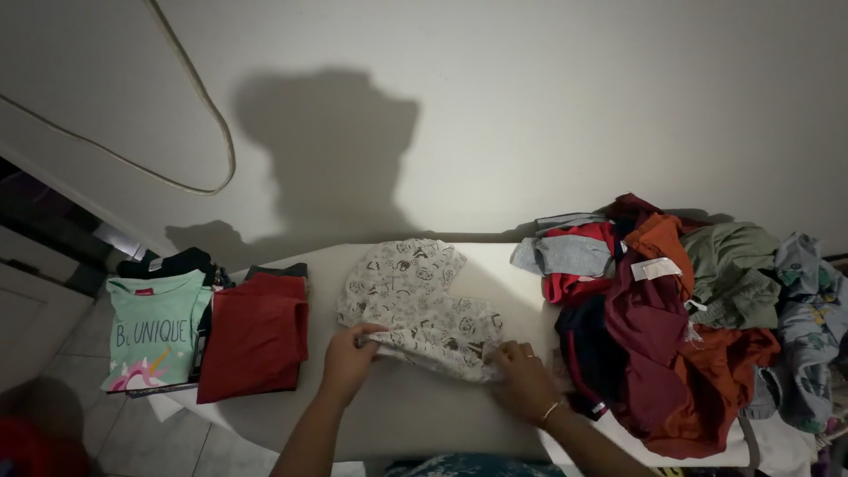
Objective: The person folds several garments on a white table, including a patterned white shirt, a dark blue t-shirt with red trim, and a pink shirt. Each item is smoothed, folded into a compact rectangle, and placed on a growing stack to the left.
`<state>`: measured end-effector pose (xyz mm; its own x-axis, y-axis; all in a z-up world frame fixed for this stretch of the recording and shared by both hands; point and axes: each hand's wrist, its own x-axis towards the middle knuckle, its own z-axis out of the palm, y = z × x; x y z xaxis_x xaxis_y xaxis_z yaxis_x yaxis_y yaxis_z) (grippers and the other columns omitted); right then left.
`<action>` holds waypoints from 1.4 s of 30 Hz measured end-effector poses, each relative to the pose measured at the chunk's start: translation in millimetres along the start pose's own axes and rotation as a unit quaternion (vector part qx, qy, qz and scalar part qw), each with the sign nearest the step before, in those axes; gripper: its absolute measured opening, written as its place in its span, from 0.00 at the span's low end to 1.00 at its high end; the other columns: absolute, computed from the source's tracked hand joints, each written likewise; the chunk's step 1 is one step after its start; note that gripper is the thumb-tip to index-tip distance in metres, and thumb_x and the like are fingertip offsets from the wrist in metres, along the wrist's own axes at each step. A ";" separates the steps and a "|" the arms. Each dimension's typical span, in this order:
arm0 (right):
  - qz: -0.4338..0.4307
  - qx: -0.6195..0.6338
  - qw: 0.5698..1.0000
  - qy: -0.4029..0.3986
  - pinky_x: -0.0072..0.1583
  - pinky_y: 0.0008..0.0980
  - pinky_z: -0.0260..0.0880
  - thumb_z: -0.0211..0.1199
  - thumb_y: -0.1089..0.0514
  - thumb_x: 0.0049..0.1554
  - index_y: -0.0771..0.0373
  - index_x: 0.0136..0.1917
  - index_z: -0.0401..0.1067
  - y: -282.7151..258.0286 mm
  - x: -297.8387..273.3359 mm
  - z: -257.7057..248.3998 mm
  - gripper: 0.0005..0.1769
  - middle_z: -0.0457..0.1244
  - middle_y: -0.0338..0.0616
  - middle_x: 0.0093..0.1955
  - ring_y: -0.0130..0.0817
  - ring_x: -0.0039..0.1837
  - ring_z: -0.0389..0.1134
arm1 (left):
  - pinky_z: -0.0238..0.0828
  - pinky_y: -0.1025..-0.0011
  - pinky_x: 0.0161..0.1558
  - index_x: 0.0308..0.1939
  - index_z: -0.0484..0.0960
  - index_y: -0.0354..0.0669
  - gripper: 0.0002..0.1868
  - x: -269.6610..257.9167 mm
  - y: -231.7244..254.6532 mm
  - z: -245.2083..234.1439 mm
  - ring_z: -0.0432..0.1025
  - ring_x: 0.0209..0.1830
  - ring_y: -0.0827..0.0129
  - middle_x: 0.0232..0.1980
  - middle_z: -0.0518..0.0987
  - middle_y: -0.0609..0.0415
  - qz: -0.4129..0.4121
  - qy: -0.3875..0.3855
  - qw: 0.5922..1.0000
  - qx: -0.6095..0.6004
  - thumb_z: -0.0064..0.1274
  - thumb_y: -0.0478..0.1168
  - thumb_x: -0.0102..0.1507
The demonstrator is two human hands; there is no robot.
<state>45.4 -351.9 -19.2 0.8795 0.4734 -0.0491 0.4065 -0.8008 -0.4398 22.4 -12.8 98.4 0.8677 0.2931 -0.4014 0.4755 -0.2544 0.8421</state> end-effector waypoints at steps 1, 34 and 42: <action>0.036 0.009 0.999 0.007 0.66 0.41 0.64 0.69 0.57 0.48 0.52 0.56 0.73 1.1 -3.1 9.2 0.21 0.62 0.40 0.61 0.47 0.65 0.62 | 0.79 0.64 0.48 0.53 0.89 0.46 0.17 -2.5 4.2 -0.3 0.75 0.38 0.58 0.41 0.76 0.46 0.019 0.008 0.998 0.052 0.59 0.34 0.59; -0.067 0.336 0.934 0.105 0.69 0.35 0.63 0.64 0.57 0.58 0.58 0.80 0.46 -15.2 146.3 -147.9 0.43 0.51 0.51 0.79 0.40 0.72 0.64 | 0.62 0.54 0.64 0.70 0.62 0.33 0.38 90.8 -24.3 -31.5 0.64 0.67 0.48 0.70 0.66 0.37 -0.015 0.206 0.977 0.054 0.56 0.55 0.66; 0.197 0.122 0.973 0.002 0.59 0.37 0.73 0.67 0.50 0.56 0.58 0.61 0.76 66.5 63.7 -15.0 0.22 0.72 0.47 0.55 0.40 0.56 0.75 | 0.74 0.58 0.60 0.49 0.86 0.30 0.25 49.8 -116.2 28.8 0.79 0.57 0.44 0.56 0.84 0.30 -0.121 0.099 0.963 0.218 0.58 0.47 0.56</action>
<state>132.2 -380.5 -38.1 0.9566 0.1445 -0.2530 -0.0329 -0.8091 -0.5867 14.5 4.9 -29.9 0.7000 0.5510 -0.4542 0.7132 -0.5068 0.4843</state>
